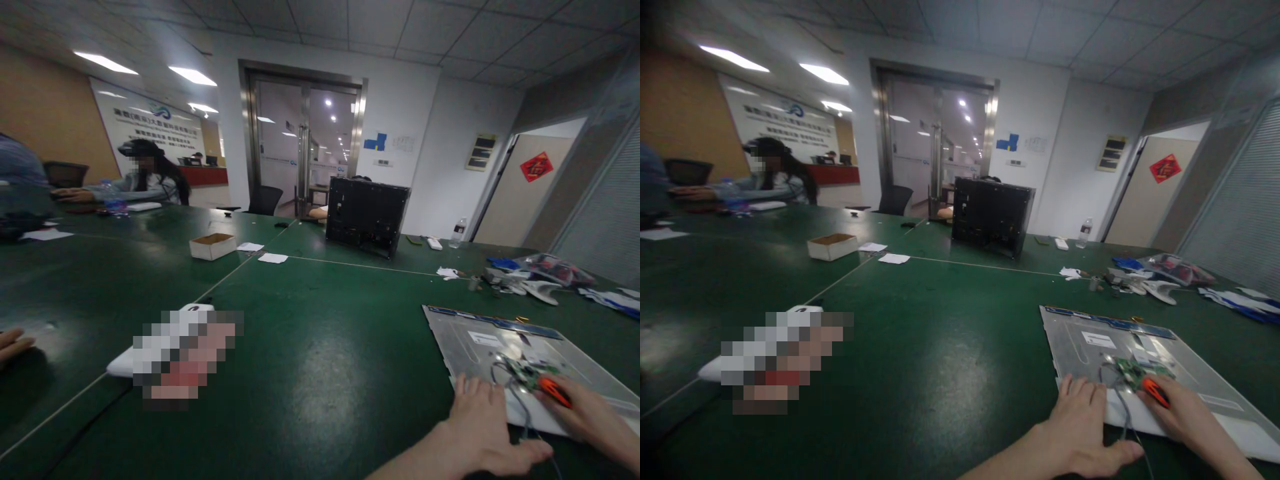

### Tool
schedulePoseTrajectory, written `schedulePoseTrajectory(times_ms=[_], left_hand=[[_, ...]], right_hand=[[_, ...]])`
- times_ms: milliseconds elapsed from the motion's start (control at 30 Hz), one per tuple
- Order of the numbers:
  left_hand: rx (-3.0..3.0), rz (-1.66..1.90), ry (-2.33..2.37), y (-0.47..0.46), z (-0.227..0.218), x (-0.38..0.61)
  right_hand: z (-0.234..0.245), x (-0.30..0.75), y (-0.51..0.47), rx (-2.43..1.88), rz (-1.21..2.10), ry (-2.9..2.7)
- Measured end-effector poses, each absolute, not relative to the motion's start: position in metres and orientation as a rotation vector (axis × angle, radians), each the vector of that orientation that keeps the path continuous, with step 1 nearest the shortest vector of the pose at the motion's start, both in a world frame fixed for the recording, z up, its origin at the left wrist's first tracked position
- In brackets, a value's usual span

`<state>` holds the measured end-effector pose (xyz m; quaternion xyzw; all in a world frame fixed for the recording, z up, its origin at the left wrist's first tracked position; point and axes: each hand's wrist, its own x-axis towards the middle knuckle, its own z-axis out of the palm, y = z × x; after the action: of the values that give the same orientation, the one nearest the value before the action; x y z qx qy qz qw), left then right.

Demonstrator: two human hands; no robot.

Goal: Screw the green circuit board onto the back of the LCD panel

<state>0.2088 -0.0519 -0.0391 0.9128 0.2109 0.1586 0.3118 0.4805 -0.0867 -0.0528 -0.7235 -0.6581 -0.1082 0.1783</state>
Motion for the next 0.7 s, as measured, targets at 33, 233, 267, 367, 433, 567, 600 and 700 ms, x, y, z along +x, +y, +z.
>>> schedulePoseTrajectory(times_ms=[33,233,267,367,433,567,600,700], left_hand=[[2.407,0.444,0.545,-0.051,-0.04,0.207],[2.429,0.459,0.533,-0.048,-0.04,0.204],[2.433,0.455,0.53,-0.048,-0.04,0.205],[2.451,0.473,0.517,-0.049,-0.039,0.206],[2.462,0.473,0.527,-0.049,-0.039,0.206],[2.47,0.441,0.539,-0.049,-0.037,0.206],[2.475,0.438,0.538,-0.049,-0.038,0.206],[2.495,0.456,0.532,-0.049,-0.038,0.206]], right_hand=[[-0.052,0.478,-0.088,-2.021,-0.215,-1.898],[-0.045,0.465,-0.097,-2.012,-0.127,-1.985],[-0.045,0.463,-0.097,-2.028,-0.142,-1.99],[-0.048,0.456,-0.095,-2.098,-0.155,-1.971],[-0.048,0.452,-0.091,-2.157,-0.168,-1.923],[-0.046,0.453,-0.082,-2.214,-0.224,-1.867],[-0.045,0.454,-0.081,-2.216,-0.241,-1.862],[-0.044,0.458,-0.082,-2.219,-0.249,-1.853]])
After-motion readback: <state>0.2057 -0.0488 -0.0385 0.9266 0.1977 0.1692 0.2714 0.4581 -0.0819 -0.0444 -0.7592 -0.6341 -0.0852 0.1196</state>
